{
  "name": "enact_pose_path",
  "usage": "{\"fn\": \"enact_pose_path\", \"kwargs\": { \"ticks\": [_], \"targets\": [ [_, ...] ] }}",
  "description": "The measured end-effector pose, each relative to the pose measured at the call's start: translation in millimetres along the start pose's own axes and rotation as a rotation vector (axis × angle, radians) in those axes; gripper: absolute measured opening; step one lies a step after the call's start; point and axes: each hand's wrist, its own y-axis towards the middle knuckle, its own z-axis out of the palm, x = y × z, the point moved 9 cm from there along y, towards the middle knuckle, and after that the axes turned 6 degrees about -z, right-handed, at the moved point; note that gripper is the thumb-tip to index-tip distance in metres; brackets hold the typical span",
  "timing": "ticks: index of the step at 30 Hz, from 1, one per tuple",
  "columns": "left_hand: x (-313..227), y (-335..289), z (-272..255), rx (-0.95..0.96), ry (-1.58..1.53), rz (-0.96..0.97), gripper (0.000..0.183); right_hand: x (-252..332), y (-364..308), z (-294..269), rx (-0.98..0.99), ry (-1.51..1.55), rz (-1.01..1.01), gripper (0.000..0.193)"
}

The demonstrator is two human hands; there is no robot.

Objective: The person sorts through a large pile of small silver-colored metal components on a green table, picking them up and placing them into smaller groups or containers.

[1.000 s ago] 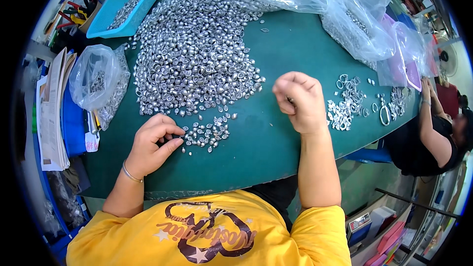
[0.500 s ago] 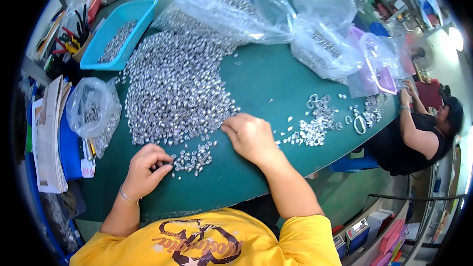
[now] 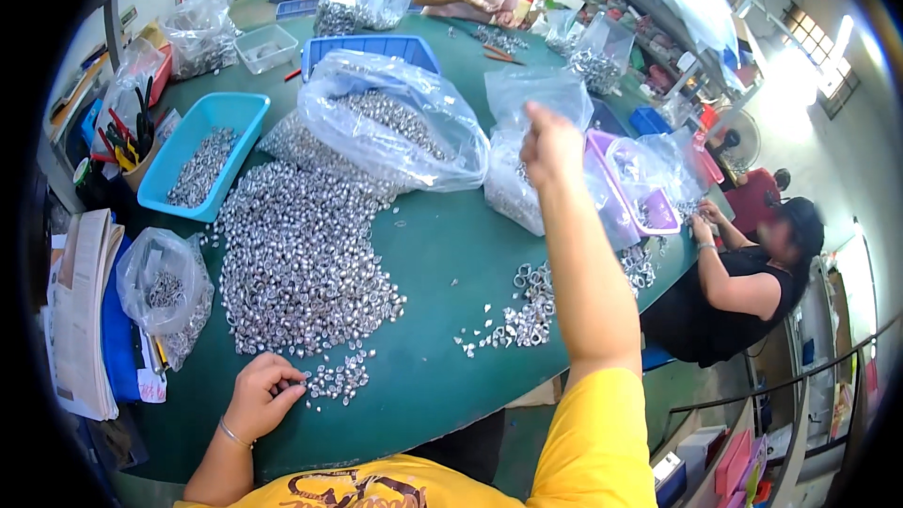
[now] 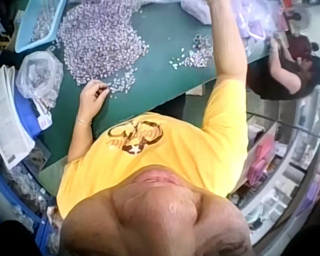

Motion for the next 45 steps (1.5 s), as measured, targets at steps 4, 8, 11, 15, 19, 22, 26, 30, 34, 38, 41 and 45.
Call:
{"fn": "enact_pose_path", "kwargs": {
  "ticks": [4, 8, 11, 15, 19, 22, 26, 30, 34, 38, 41, 45],
  "targets": [
    [5, 0, 5, 0.002, -0.028, 0.005, 0.012, 76, 91, -30, -0.293, -0.635, -0.512, 0.030],
    [8, -1, 4, -0.010, -0.027, -0.020, 0.013, 96, 109, -15, -0.258, -1.235, -0.579, 0.025],
    [6, -2, 2, -0.022, -0.033, -0.008, 0.015, 87, 120, -30, -0.263, -1.447, -0.426, 0.026],
    [-2, -2, -2, -0.048, -0.025, 0.074, 0.011, 124, 117, -30, -0.270, -1.527, -0.853, 0.032],
    [2, 5, 6, 0.018, -0.015, -0.008, 0.012, 47, 46, -20, 0.054, -0.604, -0.333, 0.022],
    [8, 1, 4, 0.013, -0.022, -0.012, 0.013, -2, -77, 14, 0.238, -0.900, -0.138, 0.023],
    [9, -1, 3, 0.007, -0.012, -0.020, 0.014, -59, -210, 57, 0.745, -0.904, -0.178, 0.013],
    [8, -1, 5, 0.014, -0.013, -0.010, 0.014, -82, -239, 63, 0.780, -0.997, -0.220, 0.010],
    [5, 0, 6, 0.005, 0.000, 0.000, 0.014, -94, -242, 61, 0.731, -1.137, -0.292, 0.011],
    [6, 0, 6, 0.006, -0.003, -0.014, 0.015, -92, -243, 62, 0.726, -1.167, -0.349, 0.009],
    [7, -1, 6, 0.008, 0.014, -0.010, 0.015, -93, -244, 60, 0.744, -1.157, -0.351, 0.009],
    [7, -1, 6, 0.006, 0.015, -0.006, 0.015, -96, -242, 58, 0.759, -1.137, -0.350, 0.009]
  ]
}}
